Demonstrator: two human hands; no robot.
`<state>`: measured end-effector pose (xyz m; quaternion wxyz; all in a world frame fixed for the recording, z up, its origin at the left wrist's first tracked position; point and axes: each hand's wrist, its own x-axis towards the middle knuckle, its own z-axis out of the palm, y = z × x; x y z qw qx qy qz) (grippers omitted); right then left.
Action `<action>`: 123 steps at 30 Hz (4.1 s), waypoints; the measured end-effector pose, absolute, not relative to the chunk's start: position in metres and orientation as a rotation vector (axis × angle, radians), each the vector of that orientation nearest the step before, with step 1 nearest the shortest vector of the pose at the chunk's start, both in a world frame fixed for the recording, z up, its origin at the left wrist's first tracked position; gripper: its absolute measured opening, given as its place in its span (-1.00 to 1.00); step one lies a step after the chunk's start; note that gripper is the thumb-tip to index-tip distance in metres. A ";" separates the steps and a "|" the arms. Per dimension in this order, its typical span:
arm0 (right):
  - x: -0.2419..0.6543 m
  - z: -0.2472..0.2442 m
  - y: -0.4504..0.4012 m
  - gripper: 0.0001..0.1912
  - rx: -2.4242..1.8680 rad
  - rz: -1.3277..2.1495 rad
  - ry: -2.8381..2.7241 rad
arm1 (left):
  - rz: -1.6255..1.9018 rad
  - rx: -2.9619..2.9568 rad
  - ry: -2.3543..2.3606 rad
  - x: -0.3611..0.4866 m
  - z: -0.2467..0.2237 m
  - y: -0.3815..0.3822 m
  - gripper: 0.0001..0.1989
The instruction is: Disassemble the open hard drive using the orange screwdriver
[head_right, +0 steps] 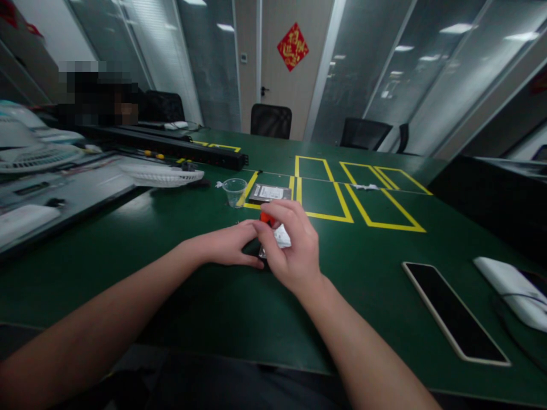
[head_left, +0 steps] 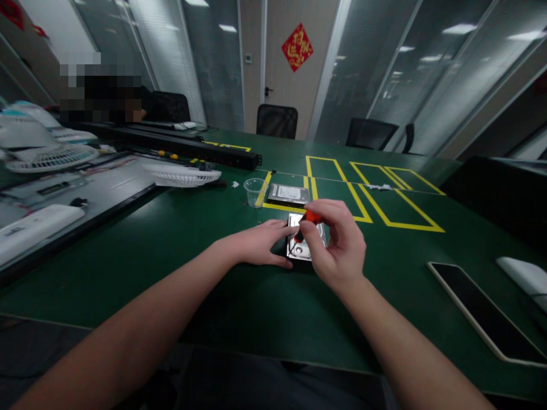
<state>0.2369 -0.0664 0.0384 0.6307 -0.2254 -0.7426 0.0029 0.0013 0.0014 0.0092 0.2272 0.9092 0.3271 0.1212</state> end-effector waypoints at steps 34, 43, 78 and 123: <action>0.235 0.039 -0.067 -0.73 -0.548 -0.062 -1.686 | 0.351 2.516 0.868 0.003 0.010 0.002 0.03; 0.240 0.044 -0.073 -0.57 -0.540 -0.001 -1.735 | 0.325 2.496 0.897 0.005 0.015 -0.001 -0.04; 0.238 0.042 -0.068 -0.68 -0.513 -0.082 -1.725 | 0.355 2.493 0.874 0.002 0.008 0.002 0.03; 0.237 0.040 -0.069 -0.70 -0.539 -0.060 -1.696 | 0.339 2.491 0.898 0.003 0.012 0.000 0.05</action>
